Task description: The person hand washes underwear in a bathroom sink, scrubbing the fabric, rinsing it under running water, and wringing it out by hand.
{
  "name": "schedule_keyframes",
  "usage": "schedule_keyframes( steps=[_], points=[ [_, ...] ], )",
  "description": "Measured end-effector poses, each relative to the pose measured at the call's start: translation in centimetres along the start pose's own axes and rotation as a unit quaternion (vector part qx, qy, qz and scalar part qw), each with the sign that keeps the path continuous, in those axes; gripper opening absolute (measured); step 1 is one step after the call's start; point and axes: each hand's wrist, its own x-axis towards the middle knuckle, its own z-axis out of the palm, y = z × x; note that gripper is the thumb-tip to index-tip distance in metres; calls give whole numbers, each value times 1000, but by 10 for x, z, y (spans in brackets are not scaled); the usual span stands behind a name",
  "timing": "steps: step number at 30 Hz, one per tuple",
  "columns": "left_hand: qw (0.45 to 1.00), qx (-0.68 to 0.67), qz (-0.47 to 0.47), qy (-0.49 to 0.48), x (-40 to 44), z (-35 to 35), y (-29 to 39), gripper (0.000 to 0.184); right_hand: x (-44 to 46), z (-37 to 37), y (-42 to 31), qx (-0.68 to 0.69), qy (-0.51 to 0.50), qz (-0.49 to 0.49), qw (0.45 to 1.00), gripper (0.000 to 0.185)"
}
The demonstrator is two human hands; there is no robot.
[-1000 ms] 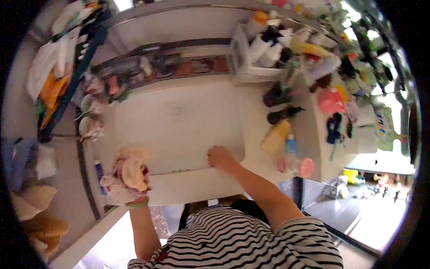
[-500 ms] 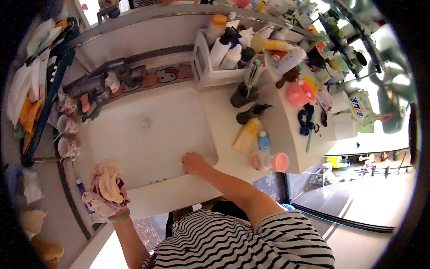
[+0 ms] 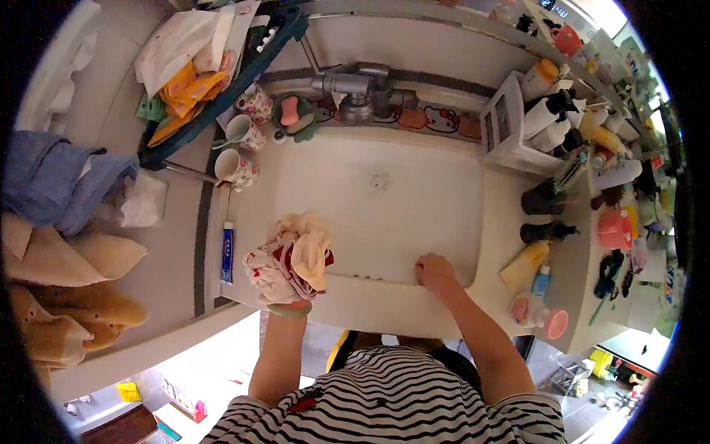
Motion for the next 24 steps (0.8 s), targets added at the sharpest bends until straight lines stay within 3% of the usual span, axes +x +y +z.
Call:
schedule_keyframes(
  steps=[7, 10, 11, 12, 14, 15, 16, 17, 18, 20, 21, 23, 24],
  points=[
    [987, 158, -2, 11, -6, 4, 10, 58, -1, -12, -10, -9, 2, -17, 1000, 24],
    [930, 366, 33, 2, -4, 7, 15, 64, -1, -12, -11, -25, -14, -4, 1000, 24],
    [849, 526, 49, -9, -4, 9, 17, 66, -1, -10, -10, -18, -9, -5, 1000, 24],
    [679, 730, 66, -21, -3, 13, 20, 69, 0, -9, -9, -11, -4, -7, 1000, 25],
    [481, 874, 62, -24, -2, 18, 19, 66, 1, -9, -9, -16, -6, -7, 1000, 25],
    [784, 619, 48, 4, 4, 3, 14, 64, 1, -8, -9, -20, -8, -7, 1000, 25],
    [891, 452, 33, 16, 6, -2, 12, 62, 2, -6, -8, -20, -8, -7, 1000, 25],
    [963, 267, 26, 33, 8, -6, 10, 61, 3, -3, -6, -18, -2, -9, 1000, 25],
    [880, 464, 97, 13, 9, -11, 8, 59, 3, -1, -4, -16, 4, -11, 1000, 25],
    [753, 638, 163, -8, 9, -9, 8, 58, 2, -4, -7, -13, 0, -2, 1000, 26],
    [832, 543, 114, -5, 7, -8, 9, 59, 2, -6, -8, -10, -4, 6, 1000, 26],
    [897, 438, 63, -2, 7, -9, 10, 59, 4, -5, -7, -28, -10, 11, 999, 23],
    [869, 490, 65, 12, 8, -14, 12, 61, 5, -3, -6, -46, -17, 16, 999, 21]
  ],
)
